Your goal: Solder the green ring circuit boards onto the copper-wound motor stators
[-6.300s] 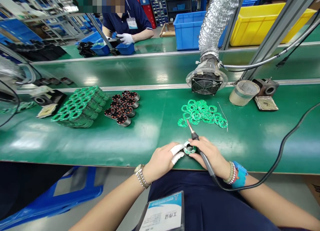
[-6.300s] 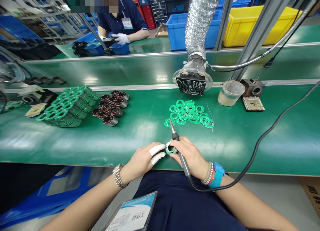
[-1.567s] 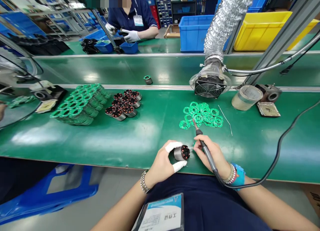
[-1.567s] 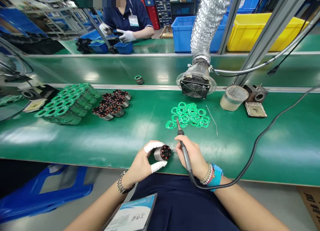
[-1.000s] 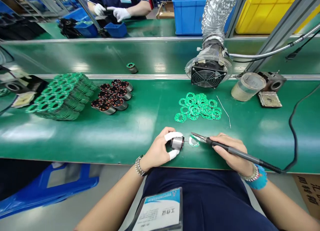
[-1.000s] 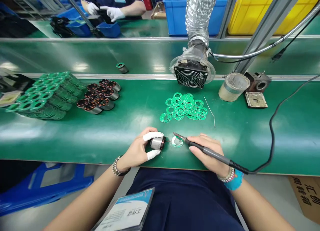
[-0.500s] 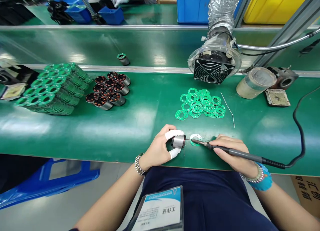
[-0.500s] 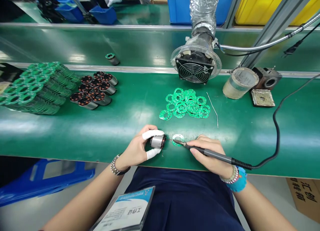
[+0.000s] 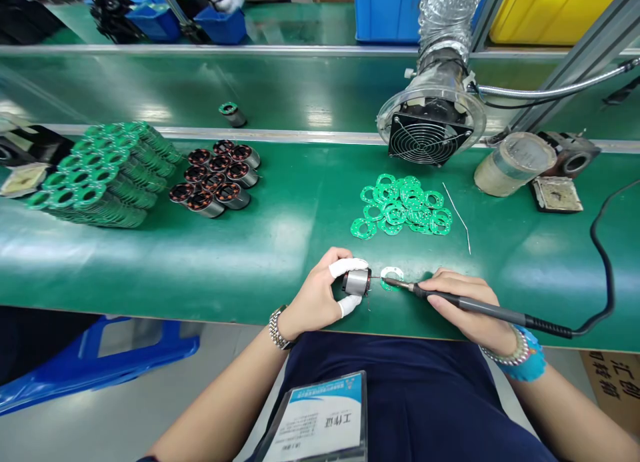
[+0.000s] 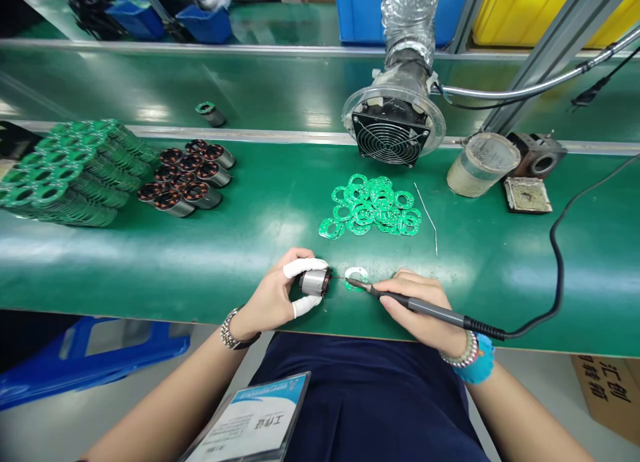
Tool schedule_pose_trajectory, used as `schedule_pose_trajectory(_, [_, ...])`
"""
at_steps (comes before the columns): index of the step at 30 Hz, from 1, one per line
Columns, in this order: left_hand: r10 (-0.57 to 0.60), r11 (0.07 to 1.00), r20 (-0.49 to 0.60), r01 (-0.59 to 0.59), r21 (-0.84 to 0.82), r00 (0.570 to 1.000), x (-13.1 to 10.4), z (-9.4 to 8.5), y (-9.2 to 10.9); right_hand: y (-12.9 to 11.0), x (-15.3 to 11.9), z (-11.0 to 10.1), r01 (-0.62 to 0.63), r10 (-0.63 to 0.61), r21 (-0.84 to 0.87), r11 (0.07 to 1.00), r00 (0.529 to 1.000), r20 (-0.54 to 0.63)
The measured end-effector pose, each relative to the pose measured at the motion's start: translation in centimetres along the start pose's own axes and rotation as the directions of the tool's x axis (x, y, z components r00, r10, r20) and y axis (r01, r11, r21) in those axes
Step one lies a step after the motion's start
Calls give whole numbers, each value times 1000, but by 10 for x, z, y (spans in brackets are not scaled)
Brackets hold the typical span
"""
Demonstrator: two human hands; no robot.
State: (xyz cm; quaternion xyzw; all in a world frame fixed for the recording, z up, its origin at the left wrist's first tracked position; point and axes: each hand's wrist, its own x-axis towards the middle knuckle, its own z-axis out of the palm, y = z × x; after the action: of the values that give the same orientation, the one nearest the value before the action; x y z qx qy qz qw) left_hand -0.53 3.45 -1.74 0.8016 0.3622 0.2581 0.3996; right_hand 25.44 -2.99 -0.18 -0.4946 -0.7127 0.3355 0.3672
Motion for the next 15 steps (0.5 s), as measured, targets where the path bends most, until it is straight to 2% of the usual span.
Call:
schedule_pose_trajectory(8, [-2, 1000, 1, 2, 23, 1000, 1, 1, 0, 0, 0, -1, -3, 3, 11, 1000, 1000, 9])
schedule_pose_trajectory(15, [-9, 999, 4, 9, 33, 1000, 0, 0, 0, -1, -5, -7, 1, 0, 18, 1000, 997, -71])
